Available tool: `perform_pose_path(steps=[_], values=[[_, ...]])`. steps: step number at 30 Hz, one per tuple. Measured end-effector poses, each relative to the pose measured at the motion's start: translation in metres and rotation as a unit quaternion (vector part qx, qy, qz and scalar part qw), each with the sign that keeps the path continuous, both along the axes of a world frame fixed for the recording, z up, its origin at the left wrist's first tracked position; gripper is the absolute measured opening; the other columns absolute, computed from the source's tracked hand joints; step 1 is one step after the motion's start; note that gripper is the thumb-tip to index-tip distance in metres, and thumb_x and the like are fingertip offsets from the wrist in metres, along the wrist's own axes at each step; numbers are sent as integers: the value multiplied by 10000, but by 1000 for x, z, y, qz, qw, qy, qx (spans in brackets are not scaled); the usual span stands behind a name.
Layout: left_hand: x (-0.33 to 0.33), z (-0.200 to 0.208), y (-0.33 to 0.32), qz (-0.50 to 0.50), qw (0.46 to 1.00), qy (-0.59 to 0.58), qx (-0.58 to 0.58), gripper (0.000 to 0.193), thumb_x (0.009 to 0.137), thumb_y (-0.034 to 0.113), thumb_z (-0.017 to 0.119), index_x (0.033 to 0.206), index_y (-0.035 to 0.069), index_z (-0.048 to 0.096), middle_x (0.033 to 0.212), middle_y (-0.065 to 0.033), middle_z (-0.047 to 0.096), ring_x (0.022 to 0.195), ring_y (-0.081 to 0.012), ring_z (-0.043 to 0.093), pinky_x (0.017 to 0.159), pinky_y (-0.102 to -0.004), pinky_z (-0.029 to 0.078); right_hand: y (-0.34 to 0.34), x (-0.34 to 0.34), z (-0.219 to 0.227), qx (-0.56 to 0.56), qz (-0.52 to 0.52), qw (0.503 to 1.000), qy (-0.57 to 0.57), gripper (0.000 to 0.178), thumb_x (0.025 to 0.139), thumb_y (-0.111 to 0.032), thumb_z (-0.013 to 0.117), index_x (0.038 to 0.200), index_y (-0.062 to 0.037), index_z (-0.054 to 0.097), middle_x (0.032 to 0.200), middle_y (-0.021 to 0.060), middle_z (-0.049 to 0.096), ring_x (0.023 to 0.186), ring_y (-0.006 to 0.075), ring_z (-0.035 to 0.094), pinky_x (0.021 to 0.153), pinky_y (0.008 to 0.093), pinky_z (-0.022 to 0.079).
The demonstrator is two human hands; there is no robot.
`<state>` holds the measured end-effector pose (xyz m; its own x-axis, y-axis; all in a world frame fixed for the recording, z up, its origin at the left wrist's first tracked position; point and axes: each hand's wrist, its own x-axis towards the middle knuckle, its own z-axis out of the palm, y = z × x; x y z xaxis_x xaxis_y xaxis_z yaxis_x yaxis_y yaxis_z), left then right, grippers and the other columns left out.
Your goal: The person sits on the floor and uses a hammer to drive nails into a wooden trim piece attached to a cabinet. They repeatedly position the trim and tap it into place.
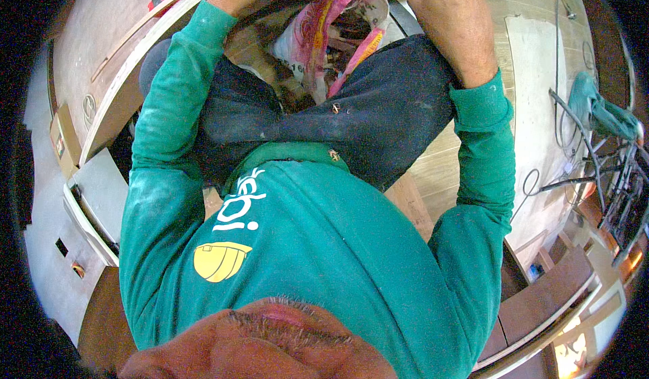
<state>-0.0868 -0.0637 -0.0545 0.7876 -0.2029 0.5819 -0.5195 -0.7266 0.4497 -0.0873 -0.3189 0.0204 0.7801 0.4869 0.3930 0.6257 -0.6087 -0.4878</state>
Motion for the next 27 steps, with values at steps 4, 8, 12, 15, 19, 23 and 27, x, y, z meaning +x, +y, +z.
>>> perform_pose_path(steps=[4,8,12,15,19,23,27], values=[[3,2,-2,1,1000,1,-1,113,861,102,690,899,-1,718,883,-181,611,898,-391,625,830,-449,509,0,-1,19,58,-38,995,69,396,1005,-60,631,1399,-28,612,1103,222,743,974,292,731,843,367,546],[1,-1,0,18,1000,0,17,117,859,109,689,902,4,719,893,-179,606,907,-393,617,829,-450,506,0,7,-1,81,-29,996,2,384,1012,-49,618,1396,-27,617,1167,185,748,1055,264,718,877,369,544],[2,-7,0,17,1000,6,17,119,861,116,685,901,9,718,895,-178,606,910,-391,617,832,-451,507,3,0,2,-33,-24,996,73,371,1016,-66,623,1386,-40,638,1153,150,752,1024,216,704,855,355,539],[0,-1,0,15,1000,4,7,117,861,121,687,891,12,716,895,-177,607,914,-386,619,836,-454,507,2,-2,-1,92,-43,991,88,378,1032,-98,616,1407,-53,628,1057,94,748,894,158,659,805,325,527],[-1,2,3,22,1000,0,9,111,852,118,697,886,14,718,899,-173,612,913,-384,620,838,-455,508,2,10,23,56,-103,992,51,387,1048,-124,597,1430,-64,609,1000,81,723,843,139,614,798,316,521],[2,-6,-3,12,1000,-1,4,106,848,111,699,889,15,718,899,-170,614,910,-384,619,839,-455,507,-4,8,9,-45,-16,994,97,388,1037,-96,598,1424,-62,609,914,105,684,843,156,604,808,331,525],[0,-3,3,21,1000,-3,14,105,843,111,700,881,14,718,894,-165,613,907,-382,618,835,-454,505,-1,9,10,74,-55,986,136,408,1040,-107,610,1446,-72,599,953,71,696,781,113,553,740,282,498]])
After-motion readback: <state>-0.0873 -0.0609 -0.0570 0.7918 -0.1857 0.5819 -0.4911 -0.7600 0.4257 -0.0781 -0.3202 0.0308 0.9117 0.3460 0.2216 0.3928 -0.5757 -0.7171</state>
